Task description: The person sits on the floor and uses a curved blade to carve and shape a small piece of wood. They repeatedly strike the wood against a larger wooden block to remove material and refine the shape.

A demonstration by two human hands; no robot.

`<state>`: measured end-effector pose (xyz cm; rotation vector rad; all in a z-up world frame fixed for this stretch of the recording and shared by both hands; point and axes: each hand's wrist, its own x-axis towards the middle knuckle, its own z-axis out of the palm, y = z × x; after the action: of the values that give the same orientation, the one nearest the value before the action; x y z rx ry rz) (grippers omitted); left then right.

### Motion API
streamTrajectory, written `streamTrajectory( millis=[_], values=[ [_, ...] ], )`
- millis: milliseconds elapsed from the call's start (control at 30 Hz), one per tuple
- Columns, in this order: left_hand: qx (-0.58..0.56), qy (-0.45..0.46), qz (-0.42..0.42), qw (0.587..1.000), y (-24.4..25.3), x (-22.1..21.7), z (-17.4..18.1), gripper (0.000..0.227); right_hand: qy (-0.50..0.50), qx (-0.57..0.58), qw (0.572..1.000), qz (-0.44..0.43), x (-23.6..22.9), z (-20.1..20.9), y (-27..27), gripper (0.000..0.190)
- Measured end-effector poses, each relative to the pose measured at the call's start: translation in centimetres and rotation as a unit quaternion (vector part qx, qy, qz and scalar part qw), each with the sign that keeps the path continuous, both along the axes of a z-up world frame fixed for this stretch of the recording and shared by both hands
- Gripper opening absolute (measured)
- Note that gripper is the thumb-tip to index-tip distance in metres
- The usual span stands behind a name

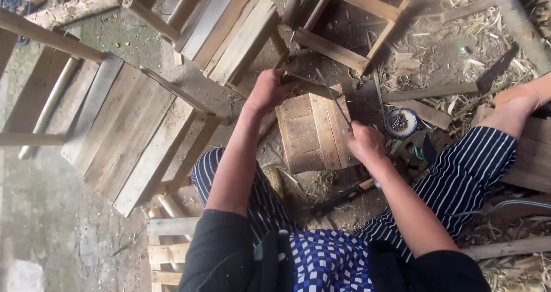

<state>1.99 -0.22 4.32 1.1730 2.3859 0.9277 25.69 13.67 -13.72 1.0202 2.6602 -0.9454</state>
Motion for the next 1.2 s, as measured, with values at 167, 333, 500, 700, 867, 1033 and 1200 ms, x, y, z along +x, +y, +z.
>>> streamTrajectory(
  millis=[167,333,500,700,867,1033,1200],
  values=[
    [0.003,-0.002,0.002,1.000,0.0,-2.4,-5.0,0.027,-0.031,-0.002,0.999,-0.026,-0.7,-4.4,1.3,0.032],
    [0.000,-0.008,0.002,1.000,-0.2,-2.9,-6.0,0.024,-0.019,0.009,1.000,0.001,-0.5,-1.6,-0.3,0.030],
    [0.010,0.004,-0.005,1.000,-0.1,-2.2,-4.5,0.023,-0.054,0.015,0.998,-0.018,-1.1,-5.2,1.7,0.033],
    [0.014,-0.020,0.000,1.000,-0.8,-2.8,-4.4,0.020,-0.016,-0.044,0.997,-0.057,-0.4,-0.9,1.7,0.035],
    [0.037,-0.018,-0.080,0.996,-2.5,-3.2,-5.4,0.024,0.217,-0.293,0.907,-0.209,3.4,2.0,2.8,0.035],
    [0.086,-0.032,-0.101,0.991,-4.7,-3.0,-2.0,0.027,0.284,-0.382,0.850,-0.228,7.1,-3.0,4.5,0.030],
    [0.126,-0.024,-0.090,0.988,-7.4,-3.0,-0.9,0.029,0.256,-0.527,0.779,-0.223,7.7,-7.6,2.8,0.040]
  ],
)
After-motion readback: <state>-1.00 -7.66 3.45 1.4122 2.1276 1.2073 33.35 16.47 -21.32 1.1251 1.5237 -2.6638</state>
